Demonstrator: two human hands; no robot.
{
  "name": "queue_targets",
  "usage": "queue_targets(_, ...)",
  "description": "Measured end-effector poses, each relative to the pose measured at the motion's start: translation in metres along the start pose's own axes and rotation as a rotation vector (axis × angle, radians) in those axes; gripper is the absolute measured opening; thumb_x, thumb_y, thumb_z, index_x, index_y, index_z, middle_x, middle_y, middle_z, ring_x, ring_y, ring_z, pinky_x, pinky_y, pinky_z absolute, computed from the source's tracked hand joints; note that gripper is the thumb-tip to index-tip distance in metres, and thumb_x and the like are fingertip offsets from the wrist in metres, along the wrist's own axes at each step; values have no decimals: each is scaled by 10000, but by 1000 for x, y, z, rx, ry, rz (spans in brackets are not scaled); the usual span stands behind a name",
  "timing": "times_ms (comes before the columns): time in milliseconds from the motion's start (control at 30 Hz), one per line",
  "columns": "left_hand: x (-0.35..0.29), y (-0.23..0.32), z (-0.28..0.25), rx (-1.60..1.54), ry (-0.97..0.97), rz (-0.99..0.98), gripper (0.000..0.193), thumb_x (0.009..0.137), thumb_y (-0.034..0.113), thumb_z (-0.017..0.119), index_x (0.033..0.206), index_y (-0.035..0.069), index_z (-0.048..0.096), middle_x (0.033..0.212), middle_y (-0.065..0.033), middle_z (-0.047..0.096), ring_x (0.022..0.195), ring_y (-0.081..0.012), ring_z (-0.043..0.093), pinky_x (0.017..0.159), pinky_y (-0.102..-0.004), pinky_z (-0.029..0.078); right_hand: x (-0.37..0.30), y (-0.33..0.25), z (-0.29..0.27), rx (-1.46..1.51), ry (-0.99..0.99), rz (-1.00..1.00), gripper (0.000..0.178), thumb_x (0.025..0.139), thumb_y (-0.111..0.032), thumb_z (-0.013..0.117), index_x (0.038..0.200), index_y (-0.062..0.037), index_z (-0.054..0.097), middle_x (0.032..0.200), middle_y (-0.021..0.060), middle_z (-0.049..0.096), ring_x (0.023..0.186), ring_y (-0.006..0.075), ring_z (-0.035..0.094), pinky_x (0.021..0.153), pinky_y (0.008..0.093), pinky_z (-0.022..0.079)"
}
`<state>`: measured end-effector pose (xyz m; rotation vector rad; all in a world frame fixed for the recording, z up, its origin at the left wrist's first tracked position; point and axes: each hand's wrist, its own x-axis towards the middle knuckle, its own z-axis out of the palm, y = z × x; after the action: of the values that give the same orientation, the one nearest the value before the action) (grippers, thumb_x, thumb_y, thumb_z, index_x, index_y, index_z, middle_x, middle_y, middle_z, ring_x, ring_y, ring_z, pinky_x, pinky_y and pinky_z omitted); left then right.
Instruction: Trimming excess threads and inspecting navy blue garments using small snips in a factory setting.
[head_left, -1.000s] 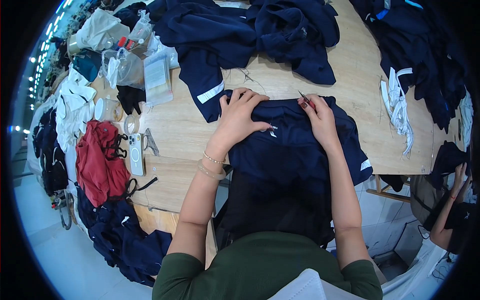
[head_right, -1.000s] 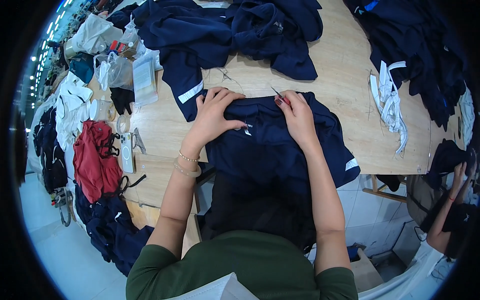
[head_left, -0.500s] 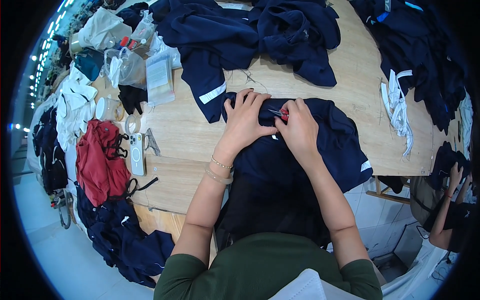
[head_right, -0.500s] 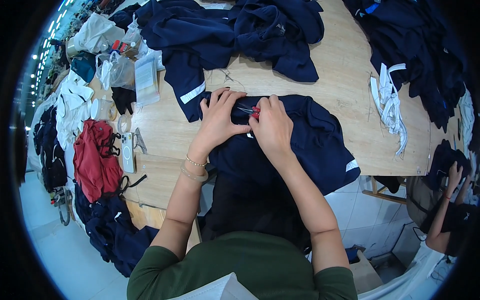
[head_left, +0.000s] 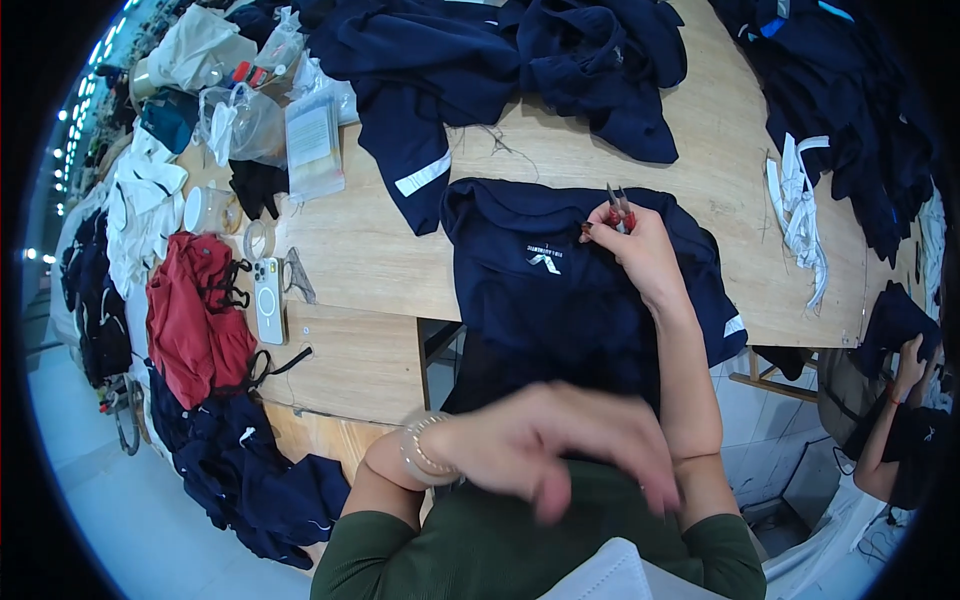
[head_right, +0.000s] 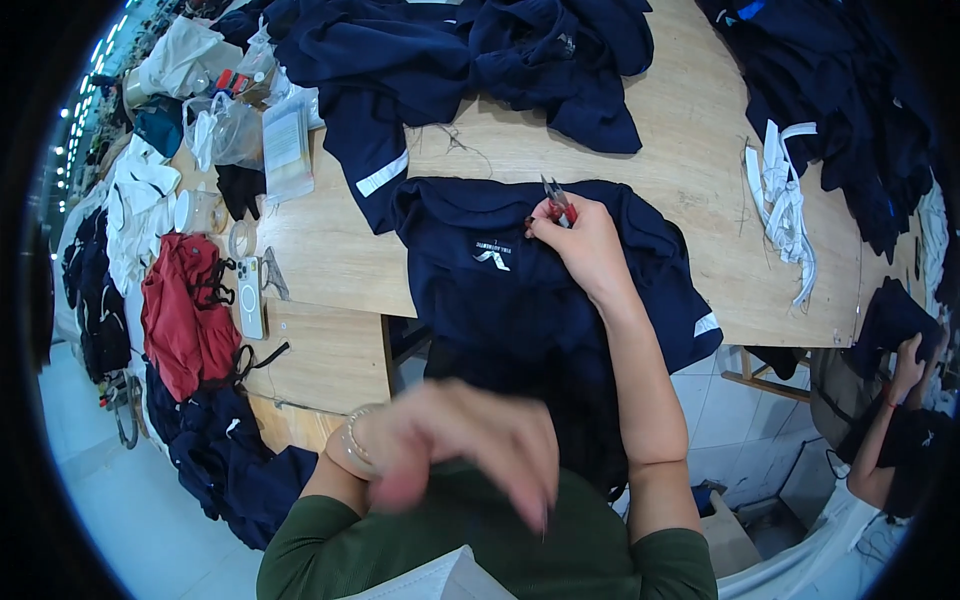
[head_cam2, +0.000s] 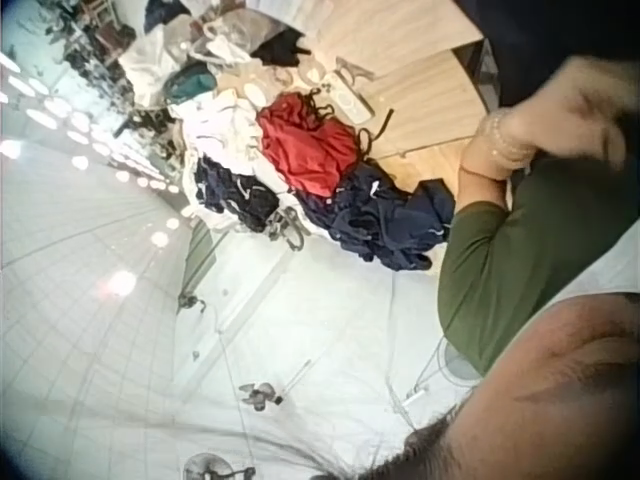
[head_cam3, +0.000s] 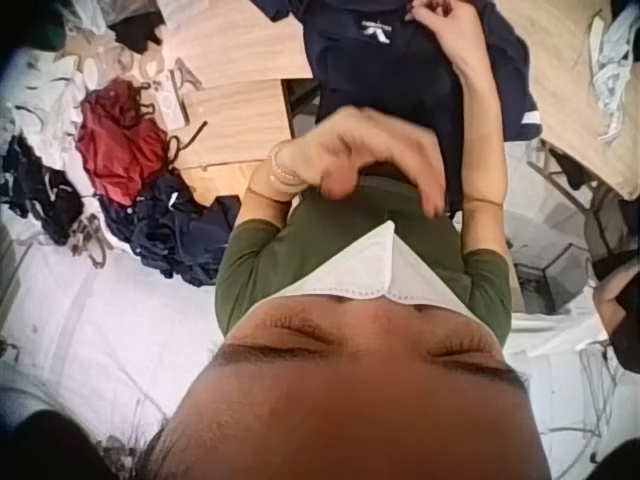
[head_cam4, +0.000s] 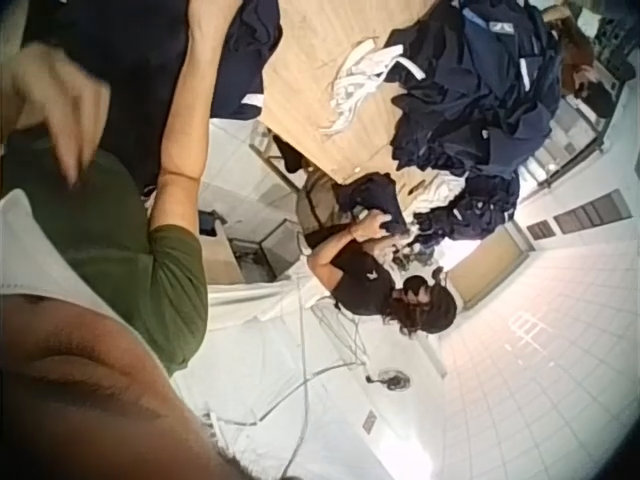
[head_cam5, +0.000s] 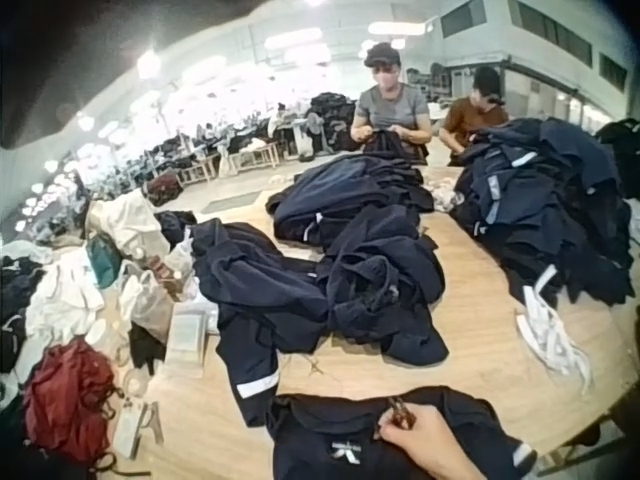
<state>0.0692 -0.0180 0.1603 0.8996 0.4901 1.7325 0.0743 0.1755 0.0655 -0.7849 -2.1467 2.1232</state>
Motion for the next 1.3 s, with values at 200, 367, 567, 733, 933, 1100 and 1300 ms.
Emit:
queue_targets(200,8,1,21,-174,160,234,152,850,149,735,842,-1,714,799,-90,613,699,-203,564,597,-296,403,-4,1,0,75,-64,33,79,844,-106,647,831,-36,614,732,28,649,637,61,517,593,205,367)
queue_targets(367,-10,-10,-19,120,849,499,246,989,148,514,922,-55,635,785,-123,631,656,-145,558,587,-261,447,-10,0,-6,104,-117,122,99,858,-163,647,839,-76,605,685,-8,623,555,18,436,494,182,276)
queue_targets(567,-15,-45,-102,749,1193,-74,267,983,167,529,978,-61,666,790,-72,686,674,-77,613,591,-196,465,-28,-4,-7,205,-192,173,103,865,-169,622,845,-69,606,670,-8,582,570,34,471,495,185,282)
queue_targets(733,7,-55,-114,727,1230,-323,287,973,198,560,1003,-62,676,812,-76,690,681,-71,627,592,-189,493,-43,-5,0,248,-211,207,83,856,-136,626,833,-59,603,669,-5,580,565,38,475,495,189,277)
queue_targets(933,5,-62,-129,298,1129,-331,188,928,156,637,986,-12,697,812,-44,691,672,-57,607,618,-175,502,-51,-5,7,115,-286,134,36,872,-17,619,864,8,643,744,26,606,653,74,530,664,216,425)
queue_targets(1100,0,-67,-131,230,1167,-321,148,927,118,630,984,0,699,800,-31,684,658,-49,592,613,-164,494,-82,-34,-3,421,-187,-152,312,940,-226,605,1055,58,661,775,5,527,698,59,470,618,200,354)
queue_targets(1300,1,-66,-130,240,1143,-335,153,928,109,627,998,-9,693,799,-31,678,657,-47,594,607,-156,494,-126,-67,14,909,-1142,108,607,815,-417,745,1172,59,625,727,29,546,609,66,466,559,223,358)
